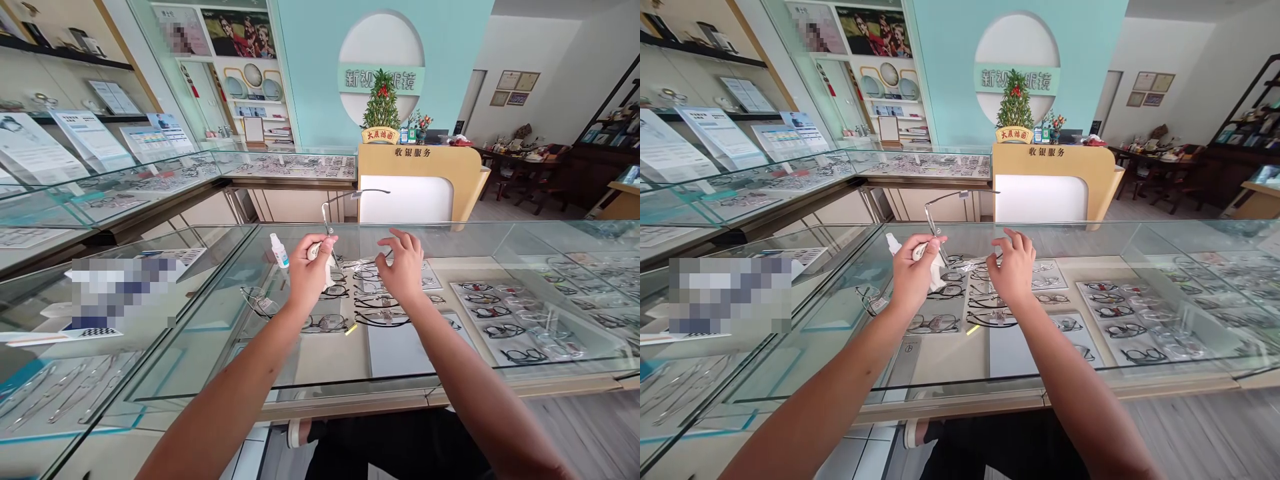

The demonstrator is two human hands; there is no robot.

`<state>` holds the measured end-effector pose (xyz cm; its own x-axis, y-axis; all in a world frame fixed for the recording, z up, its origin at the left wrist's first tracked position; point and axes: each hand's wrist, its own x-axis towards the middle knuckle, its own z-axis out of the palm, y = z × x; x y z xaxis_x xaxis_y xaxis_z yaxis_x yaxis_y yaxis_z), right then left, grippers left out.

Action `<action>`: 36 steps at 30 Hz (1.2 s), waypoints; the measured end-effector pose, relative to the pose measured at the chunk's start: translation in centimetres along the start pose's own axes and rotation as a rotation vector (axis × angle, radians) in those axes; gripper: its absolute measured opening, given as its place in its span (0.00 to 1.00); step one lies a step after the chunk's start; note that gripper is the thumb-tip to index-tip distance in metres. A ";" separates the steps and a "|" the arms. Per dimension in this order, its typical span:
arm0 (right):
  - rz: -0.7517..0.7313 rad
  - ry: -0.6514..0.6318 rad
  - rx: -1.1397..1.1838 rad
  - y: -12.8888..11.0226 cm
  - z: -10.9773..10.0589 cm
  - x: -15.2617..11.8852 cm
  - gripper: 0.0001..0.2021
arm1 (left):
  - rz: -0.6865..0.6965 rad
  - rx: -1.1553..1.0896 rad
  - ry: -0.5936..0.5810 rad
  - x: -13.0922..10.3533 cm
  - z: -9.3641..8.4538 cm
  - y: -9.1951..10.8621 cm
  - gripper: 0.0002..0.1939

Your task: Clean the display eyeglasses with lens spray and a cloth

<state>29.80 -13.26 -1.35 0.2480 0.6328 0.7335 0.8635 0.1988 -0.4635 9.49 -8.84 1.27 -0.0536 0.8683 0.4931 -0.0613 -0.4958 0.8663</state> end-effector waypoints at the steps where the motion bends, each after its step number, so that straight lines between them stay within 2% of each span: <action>1: 0.003 -0.023 0.005 0.0 0.0 0.0 0.10 | -0.002 -0.007 0.008 0.1 0.0 0.0 0.19; 4: -0.036 -0.080 0.032 -0.3 -0.1 0.0 0.05 | -0.004 -0.008 -0.004 0.0 -0.1 0.0 0.18; 8: -0.086 -0.140 0.046 -0.8 -0.2 -0.1 0.07 | -0.014 0.010 -0.031 -0.1 0.0 0.2 0.17; 12: -0.155 -0.117 0.106 -1.6 -0.8 -0.2 0.04 | 0.023 0.056 -0.118 -0.5 0.3 0.7 0.16; 16: -0.282 -0.160 0.273 -2.6 -1.3 -0.5 0.15 | 0.028 0.066 -0.222 -1.1 0.5 1.2 0.16; 18: -0.305 -0.171 0.329 -2.8 -1.2 -0.6 0.17 | 0.020 0.056 -0.266 -1.3 0.6 1.3 0.15; 22: -0.278 -0.152 0.390 -2.6 -0.7 -0.9 0.19 | 0.027 0.019 -0.301 -1.1 0.6 0.9 0.13; 27: -0.232 -0.182 0.477 -2.7 -0.2 -1.2 0.11 | 0.005 -0.001 -0.325 -1.0 0.7 0.5 0.13; 30: -0.188 -0.171 0.464 -2.8 -0.3 -1.2 0.11 | -0.006 0.014 -0.345 -0.9 0.6 0.9 0.14; 33: -0.136 -0.130 0.411 -2.6 -0.5 -0.9 0.11 | -0.105 0.055 -0.341 -0.2 0.1 0.8 0.17; 36: -0.075 -0.077 0.374 -2.1 -0.7 -0.5 0.10 | -0.236 0.073 -0.240 1.3 -0.8 -0.5 0.16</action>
<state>28.22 -14.54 -0.39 0.1445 0.6580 0.7390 0.6549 0.4962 -0.5699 8.69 -7.50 1.46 0.1904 0.9422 0.2756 0.0281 -0.2859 0.9579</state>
